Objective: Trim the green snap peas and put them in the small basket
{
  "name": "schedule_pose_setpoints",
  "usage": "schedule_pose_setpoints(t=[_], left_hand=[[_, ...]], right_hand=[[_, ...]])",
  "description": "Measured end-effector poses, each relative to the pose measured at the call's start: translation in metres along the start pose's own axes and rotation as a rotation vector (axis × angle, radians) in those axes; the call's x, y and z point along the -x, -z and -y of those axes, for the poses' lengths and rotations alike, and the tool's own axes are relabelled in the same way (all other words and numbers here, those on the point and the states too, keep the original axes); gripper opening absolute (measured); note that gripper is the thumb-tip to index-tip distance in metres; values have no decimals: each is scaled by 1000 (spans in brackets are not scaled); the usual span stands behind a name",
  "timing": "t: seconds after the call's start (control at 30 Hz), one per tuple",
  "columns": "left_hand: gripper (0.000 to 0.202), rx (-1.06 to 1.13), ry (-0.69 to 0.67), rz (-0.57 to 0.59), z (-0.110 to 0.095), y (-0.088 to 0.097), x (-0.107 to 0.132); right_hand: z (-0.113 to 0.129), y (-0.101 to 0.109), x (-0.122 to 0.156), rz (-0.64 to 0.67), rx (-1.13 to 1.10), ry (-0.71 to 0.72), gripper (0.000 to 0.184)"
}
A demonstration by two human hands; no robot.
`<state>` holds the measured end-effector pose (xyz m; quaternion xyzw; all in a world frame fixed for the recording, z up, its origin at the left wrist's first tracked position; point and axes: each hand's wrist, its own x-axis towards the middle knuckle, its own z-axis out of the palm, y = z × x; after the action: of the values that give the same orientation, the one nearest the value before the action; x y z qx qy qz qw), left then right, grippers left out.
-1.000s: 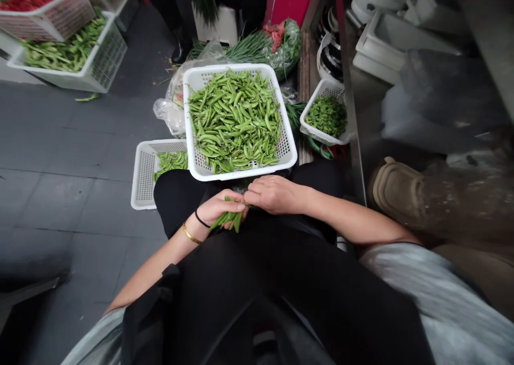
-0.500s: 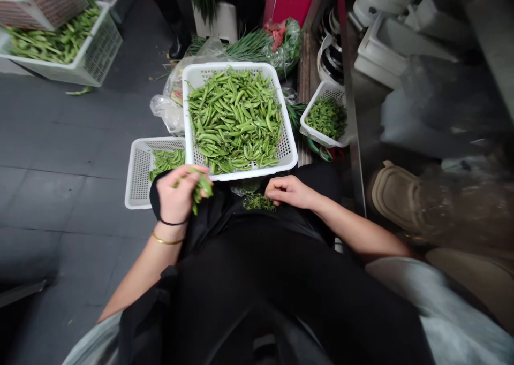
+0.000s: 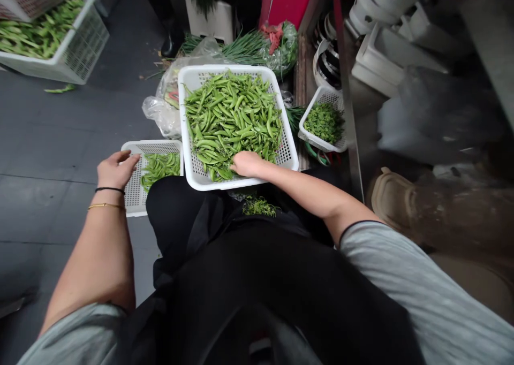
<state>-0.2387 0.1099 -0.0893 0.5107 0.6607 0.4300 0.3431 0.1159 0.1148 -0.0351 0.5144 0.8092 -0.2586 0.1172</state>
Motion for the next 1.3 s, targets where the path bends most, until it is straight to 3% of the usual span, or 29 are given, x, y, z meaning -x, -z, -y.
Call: schedule_pose_setpoints(t=[0.07, 0.13, 0.23, 0.33, 0.47, 0.53, 0.6, 0.7, 0.9, 1.0, 1.23, 1.3], left_hand=[[10, 10, 94, -136, -19, -7, 21], [9, 123, 83, -103, -48, -17, 49], [18, 263, 26, 86, -94, -40, 98], [22, 388, 145, 365, -126, -74, 140], [37, 640, 466, 635, -140, -128, 170], [37, 790, 540, 634, -140, -147, 174], [31, 876, 525, 600, -140, -156, 175], [23, 857, 491, 617, -143, -153, 175], [23, 670, 418, 686, -152, -141, 185], [26, 651, 462, 759, -151, -140, 185], [33, 765, 678, 1037, -134, -145, 191], [34, 774, 688, 1046, -132, -147, 192]], right_hand=[[9, -10, -18, 2, -23, -15, 30], [11, -16, -26, -7, -49, -29, 25], [-1, -10, -23, -36, -87, -49, 19], [-20, 3, 1, -115, -141, -23, 18], [-28, 0, 61, -575, -300, 221, 21], [-23, -13, 91, -752, -231, 435, 22], [-17, -27, 113, -816, -88, 642, 19], [-13, -35, 130, -748, -18, 758, 18], [-15, -15, 130, -473, -636, 580, 20], [-13, -12, 128, -340, -723, 640, 21], [-10, -22, 140, -342, -671, 698, 16], [-10, -23, 141, -361, -683, 658, 14]])
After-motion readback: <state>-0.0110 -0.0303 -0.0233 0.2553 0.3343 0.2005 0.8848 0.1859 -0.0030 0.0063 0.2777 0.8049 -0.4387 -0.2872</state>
